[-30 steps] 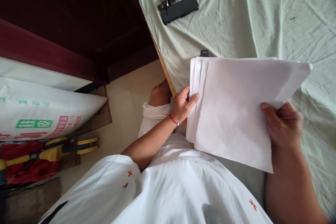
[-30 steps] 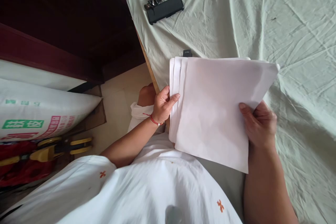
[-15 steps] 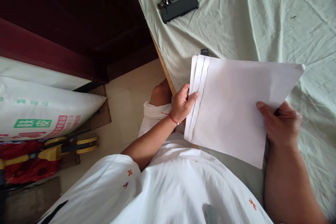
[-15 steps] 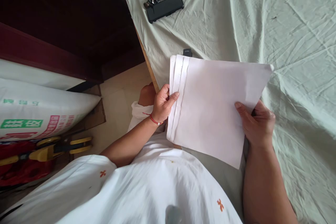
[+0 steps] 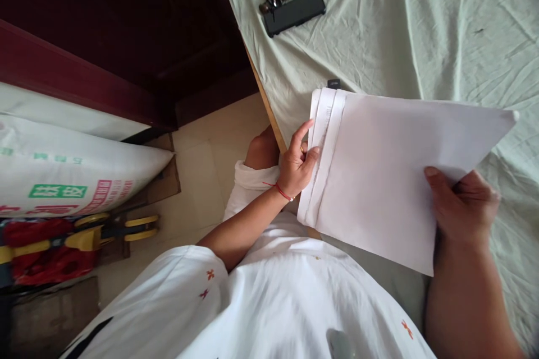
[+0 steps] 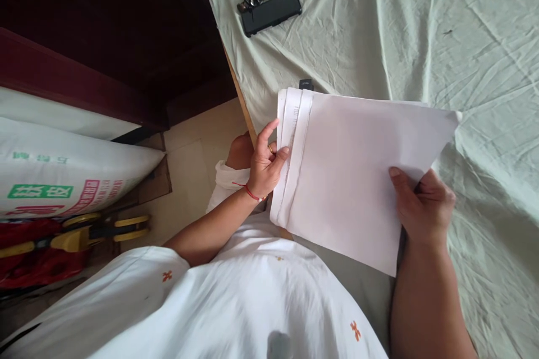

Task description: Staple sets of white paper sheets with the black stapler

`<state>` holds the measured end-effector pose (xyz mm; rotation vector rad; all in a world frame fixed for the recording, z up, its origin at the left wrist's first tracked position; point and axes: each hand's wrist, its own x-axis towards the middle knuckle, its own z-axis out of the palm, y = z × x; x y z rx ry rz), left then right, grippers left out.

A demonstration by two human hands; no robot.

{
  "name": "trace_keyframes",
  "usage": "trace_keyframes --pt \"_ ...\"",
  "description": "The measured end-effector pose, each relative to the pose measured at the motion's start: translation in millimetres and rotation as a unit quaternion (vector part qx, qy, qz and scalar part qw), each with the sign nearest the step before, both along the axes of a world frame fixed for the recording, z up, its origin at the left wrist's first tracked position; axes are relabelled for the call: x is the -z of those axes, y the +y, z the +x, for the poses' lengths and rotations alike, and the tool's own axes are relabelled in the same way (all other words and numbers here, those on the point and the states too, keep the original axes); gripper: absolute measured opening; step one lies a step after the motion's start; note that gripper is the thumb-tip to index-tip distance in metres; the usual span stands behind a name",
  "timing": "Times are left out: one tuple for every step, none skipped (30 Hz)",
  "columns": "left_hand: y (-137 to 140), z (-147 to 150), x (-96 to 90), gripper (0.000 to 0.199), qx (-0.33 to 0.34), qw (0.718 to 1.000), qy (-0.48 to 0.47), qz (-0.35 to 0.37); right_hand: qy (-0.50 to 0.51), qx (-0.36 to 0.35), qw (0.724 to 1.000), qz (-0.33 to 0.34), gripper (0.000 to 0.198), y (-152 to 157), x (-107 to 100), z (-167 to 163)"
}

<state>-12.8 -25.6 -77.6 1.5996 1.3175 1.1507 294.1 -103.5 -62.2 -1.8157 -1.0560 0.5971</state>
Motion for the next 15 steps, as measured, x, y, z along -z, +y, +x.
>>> trace_keyframes --pt "-0.1 0.0 -0.8 0.061 0.004 1.0 -0.002 -0.003 -0.001 0.002 1.0 0.014 0.027 0.2 -0.1 0.3" --pt "-0.1 -0.1 -1.9 0.058 0.008 1.0 -0.006 -0.006 0.005 0.004 1.0 0.031 0.025 0.6 -0.1 0.3" --pt "0.0 -0.1 -3.1 0.053 0.011 1.0 -0.008 -0.009 0.016 0.006 0.999 0.047 0.024 1.2 -0.1 0.1" --pt "0.0 0.0 -4.5 0.049 0.012 1.0 -0.007 -0.011 0.028 0.006 0.998 0.057 0.024 1.8 0.0 -0.2" --pt "0.1 0.0 -5.9 0.045 0.012 1.0 -0.004 -0.013 0.038 0.007 0.997 0.063 0.024 2.3 0.1 -0.6" --pt "0.2 0.0 -7.2 0.043 0.012 1.0 0.0 -0.016 0.044 0.007 0.997 0.064 0.024 2.8 0.1 -0.9" --pt "0.4 -0.1 -8.3 0.041 0.012 1.0 0.002 -0.019 0.047 0.006 0.997 0.061 0.025 3.0 0.0 -1.2" --pt "0.5 -0.2 -9.1 0.041 0.012 1.0 0.002 -0.023 0.051 0.007 0.997 0.06 0.025 3.2 -0.3 -1.6" --pt "0.7 -0.4 -9.7 0.041 0.012 1.0 -0.002 -0.025 0.056 0.008 0.997 0.06 0.025 3.2 -0.7 -1.9" --pt "0.9 -0.7 -9.9 0.042 0.013 1.0 -0.008 -0.027 0.06 0.009 0.996 0.062 0.025 3.2 -1.2 -2.4" --pt "1.1 -1.0 -9.9 0.043 0.014 0.999 -0.013 -0.028 0.063 0.011 0.996 0.064 0.026 3.3 -2.0 -3.0" --pt "1.3 -1.3 -9.7 0.044 0.016 0.999 -0.017 -0.03 0.07 0.014 0.995 0.067 0.027 3.4 -2.8 -3.9" --pt "1.6 -1.6 -9.2 0.045 0.018 0.999 -0.021 -0.032 0.081 0.018 0.994 0.073 0.028 3.7 -3.7 -4.9" --pt "1.9 -1.8 -8.7 0.046 0.019 0.999 -0.024 -0.035 0.094 0.022 0.992 0.078 0.029 4.0 -4.7 -6.1" --pt "2.1 -2.0 -8.2 0.046 0.02 0.999 -0.028 -0.039 0.108 0.025 0.99 0.083 0.029 4.5 -5.5 -7.3"
